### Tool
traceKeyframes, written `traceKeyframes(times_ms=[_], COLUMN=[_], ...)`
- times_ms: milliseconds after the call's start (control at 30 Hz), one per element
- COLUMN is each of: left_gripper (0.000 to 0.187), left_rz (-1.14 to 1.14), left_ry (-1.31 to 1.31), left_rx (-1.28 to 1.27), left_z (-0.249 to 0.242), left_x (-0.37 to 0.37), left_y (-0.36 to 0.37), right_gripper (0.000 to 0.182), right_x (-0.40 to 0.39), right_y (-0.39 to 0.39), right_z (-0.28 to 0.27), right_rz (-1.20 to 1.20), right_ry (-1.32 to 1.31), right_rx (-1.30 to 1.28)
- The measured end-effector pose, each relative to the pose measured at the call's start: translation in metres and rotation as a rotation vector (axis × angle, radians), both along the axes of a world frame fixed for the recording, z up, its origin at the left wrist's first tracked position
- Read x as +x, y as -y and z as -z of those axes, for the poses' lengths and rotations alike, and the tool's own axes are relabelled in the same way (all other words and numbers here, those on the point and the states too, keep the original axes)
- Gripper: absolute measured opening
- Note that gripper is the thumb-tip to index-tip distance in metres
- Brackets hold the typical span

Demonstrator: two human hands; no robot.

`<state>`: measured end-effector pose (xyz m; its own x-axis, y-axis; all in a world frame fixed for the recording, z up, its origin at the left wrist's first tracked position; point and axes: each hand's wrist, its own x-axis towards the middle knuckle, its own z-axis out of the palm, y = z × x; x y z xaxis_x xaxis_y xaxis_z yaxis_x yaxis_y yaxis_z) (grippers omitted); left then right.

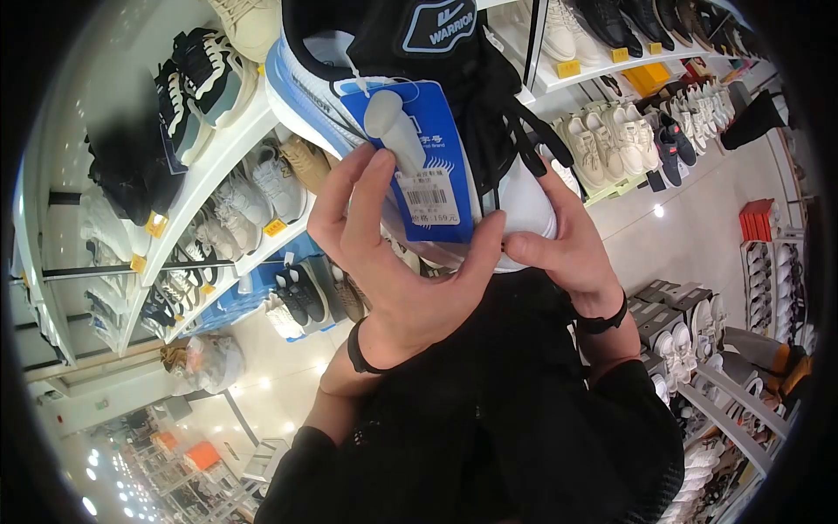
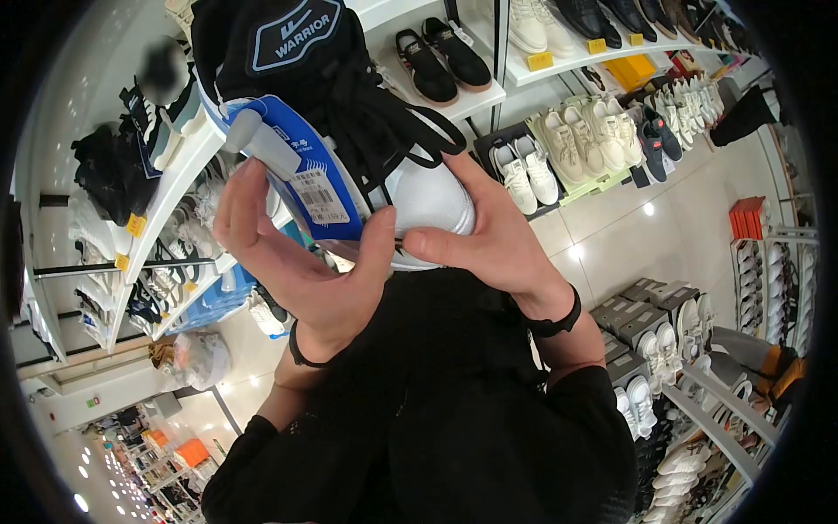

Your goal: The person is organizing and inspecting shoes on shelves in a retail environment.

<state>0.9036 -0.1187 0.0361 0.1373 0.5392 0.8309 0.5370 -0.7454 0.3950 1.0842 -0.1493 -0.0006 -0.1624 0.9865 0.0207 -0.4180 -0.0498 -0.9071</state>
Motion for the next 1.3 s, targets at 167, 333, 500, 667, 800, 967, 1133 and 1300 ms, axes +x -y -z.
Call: traceKeyframes(times_ms=[167,333,500,667,800,967,1133,1300], left_gripper=[0.088,0.091,0.091,0.087,0.082,0.086,0.131,0.089], left_rz=[0.042,0.120,0.134,0.102,0.110,0.116,0.133,0.199], left_ry=[0.034,0.151,0.110,0.108,0.114,0.031,0.226,0.757], left_rx=[-0.031,0.020,0.029,0.018,0.020,0.006,-0.336,-0.843], left_z=[0.007,0.017,0.021,0.021,0.022,0.021,0.043,0.058], left_x=[-0.005,-0.010,-0.019,-0.022,-0.022,-0.021,-0.023,-0.018], left_y=[0.006,0.005,0.010,0.011,0.012,0.005,0.013,0.009], right_gripper=[0.086,0.090,0.090,0.090,0.091,0.090,0.094,0.098], right_x=[-0.001,0.000,0.003,0.000,0.000,0.004,0.001,-0.007], right_y=[0.004,0.005,0.005,0.001,0.000,-0.006,-0.004,-0.019], right_z=[0.001,0.003,0.010,0.011,0.012,0.009,0.007,0.001], right_rz=[-0.006,-0.049,-0.117,-0.161,-0.183,-0.175,-0.031,-0.025], right_ry=[-0.068,-0.090,-0.151,-0.220,-0.233,-0.284,0.272,0.553], right_rx=[-0.007,-0.020,-0.065,-0.111,-0.112,-0.101,0.108,0.388])
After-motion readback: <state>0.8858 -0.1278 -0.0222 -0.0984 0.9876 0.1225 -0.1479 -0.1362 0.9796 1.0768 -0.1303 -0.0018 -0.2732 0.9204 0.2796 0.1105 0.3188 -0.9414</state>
